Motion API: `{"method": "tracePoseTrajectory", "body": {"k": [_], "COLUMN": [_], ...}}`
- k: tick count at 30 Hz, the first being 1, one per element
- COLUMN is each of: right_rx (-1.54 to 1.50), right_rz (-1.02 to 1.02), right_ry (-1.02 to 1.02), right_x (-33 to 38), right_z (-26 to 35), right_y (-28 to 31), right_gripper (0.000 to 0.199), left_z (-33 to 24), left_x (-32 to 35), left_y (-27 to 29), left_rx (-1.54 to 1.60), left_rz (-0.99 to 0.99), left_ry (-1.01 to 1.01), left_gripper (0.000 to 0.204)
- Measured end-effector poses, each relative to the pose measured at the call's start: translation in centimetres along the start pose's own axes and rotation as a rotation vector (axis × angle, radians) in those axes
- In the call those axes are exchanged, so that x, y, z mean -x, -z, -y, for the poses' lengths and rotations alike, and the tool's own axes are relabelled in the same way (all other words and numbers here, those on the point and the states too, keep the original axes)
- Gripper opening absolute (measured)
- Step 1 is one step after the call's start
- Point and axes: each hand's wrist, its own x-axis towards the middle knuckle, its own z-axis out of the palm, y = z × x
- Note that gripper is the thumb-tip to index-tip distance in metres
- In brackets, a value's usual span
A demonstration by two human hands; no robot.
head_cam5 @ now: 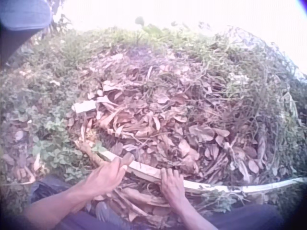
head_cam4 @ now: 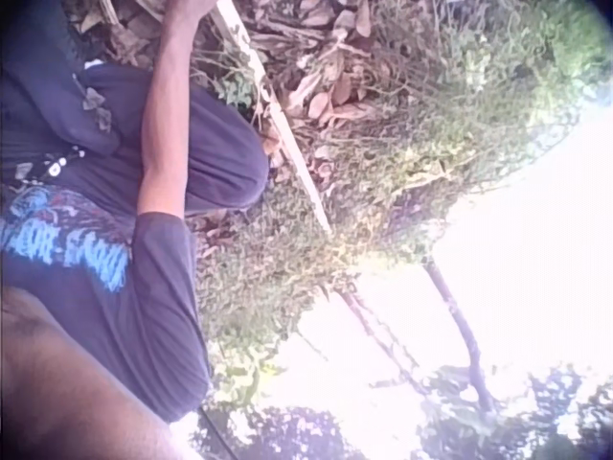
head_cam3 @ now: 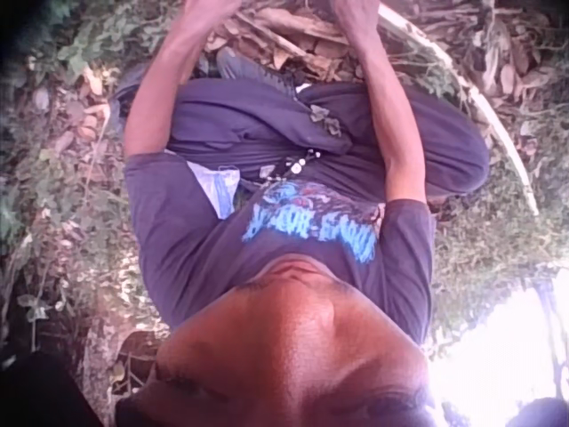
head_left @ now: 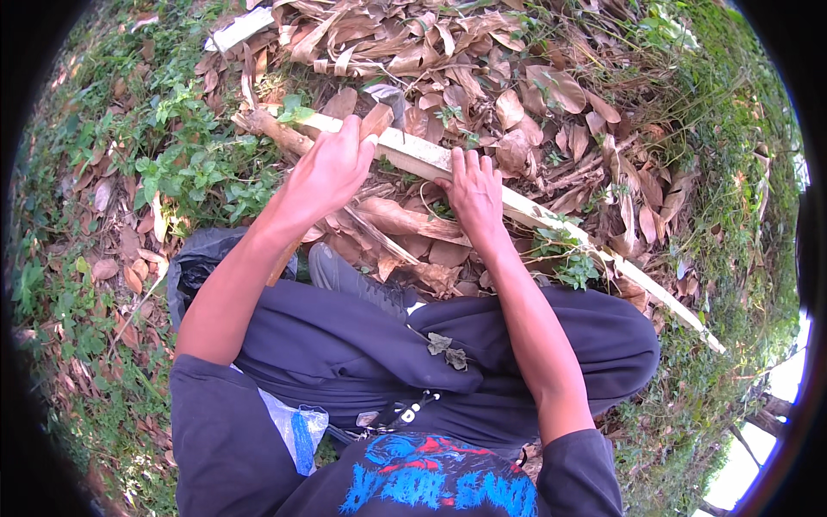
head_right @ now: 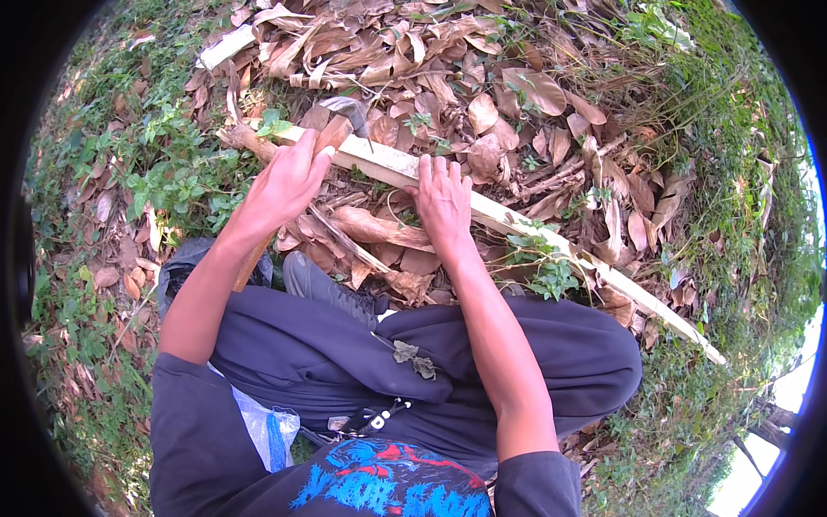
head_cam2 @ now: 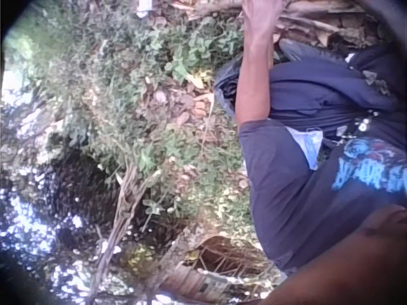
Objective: The person sits on the ground and uses a small axe to split a long piece of wood into smaller sections. They repeatedly strike the wood, repositioning it as needed, and discard the resulting pieces onto the surrounding leaf litter.
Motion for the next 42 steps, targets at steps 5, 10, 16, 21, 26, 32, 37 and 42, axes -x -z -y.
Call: {"method": "tracePoseTrajectory", "body": {"k": [5,10,16,21,26,32,37,42], "right_rx": [0.004,-0.035,-0.010,-0.039,-0.014,-0.039,-0.055,-0.019], "right_rz": [-0.037,0.013,-0.012,-0.011,-0.062,-0.014,-0.026,-0.027], "right_ry": [0.012,0.013,0.007,0.013,0.025,0.005,0.028,0.005], "right_x": [0.0,-0.4,0.0,-0.2,0.0,-0.1,-0.2,0.0], "right_z": [-0.3,0.3,-0.6,0.1,-0.3,-0.4,0.3,-0.6], "right_y": [-0.1,0.3,-0.2,0.1,-0.1,-0.1,0.0,-0.2], "right_gripper": [0.059,0.059,0.059,0.059,0.058,0.057,0.057,0.059], "left_z": [-2.4,-0.1,-2.6,-0.3,0.1,-2.6,1.4,-3.5], "left_x": [-0.8,-0.4,-0.2,0.4,-0.3,-0.5,0.1,-1.0], "left_y": [1.2,-0.2,2.2,-0.4,-0.5,1.4,-2.6,1.8], "left_rx": [0.017,-0.074,0.055,-0.009,0.050,0.095,-0.068,0.057], "left_rz": [-0.141,-0.012,-0.211,-0.115,-0.092,-0.339,-0.135,-0.338], "left_ry": [0.014,0.107,0.092,0.142,0.118,-0.079,-0.022,-0.080], "left_gripper": [0.028,0.032,0.036,0.033,0.035,0.033,0.035,0.034]}}
